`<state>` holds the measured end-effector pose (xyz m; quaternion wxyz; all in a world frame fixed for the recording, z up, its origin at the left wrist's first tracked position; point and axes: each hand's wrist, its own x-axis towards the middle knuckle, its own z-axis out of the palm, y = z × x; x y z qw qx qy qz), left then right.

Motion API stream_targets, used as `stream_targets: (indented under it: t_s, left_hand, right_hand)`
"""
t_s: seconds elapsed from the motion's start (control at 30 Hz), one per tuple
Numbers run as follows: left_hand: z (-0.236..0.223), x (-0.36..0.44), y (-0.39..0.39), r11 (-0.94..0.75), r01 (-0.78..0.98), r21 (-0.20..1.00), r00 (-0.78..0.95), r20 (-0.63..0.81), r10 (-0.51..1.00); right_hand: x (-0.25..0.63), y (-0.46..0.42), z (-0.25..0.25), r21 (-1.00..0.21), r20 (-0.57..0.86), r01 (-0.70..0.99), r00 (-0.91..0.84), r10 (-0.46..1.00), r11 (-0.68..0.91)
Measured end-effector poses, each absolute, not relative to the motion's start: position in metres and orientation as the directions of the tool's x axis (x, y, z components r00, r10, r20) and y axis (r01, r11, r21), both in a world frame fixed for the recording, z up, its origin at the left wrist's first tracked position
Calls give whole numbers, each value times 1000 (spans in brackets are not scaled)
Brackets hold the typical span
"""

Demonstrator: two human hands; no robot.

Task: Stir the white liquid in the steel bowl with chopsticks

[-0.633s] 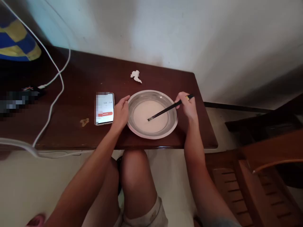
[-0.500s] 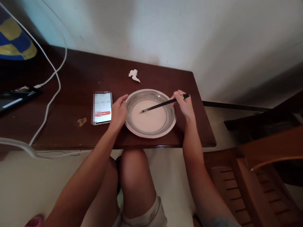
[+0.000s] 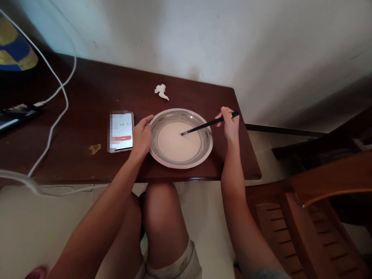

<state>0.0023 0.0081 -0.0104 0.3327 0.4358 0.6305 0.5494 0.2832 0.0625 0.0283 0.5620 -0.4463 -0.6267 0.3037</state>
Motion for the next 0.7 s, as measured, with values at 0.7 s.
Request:
stream_targets:
  t_s: [0.7]
  left_hand:
    - [-6,2,6,53,227,972,-397,43,917]
  right_hand:
    - [278,61,29,-892,405,235,34,914,387]
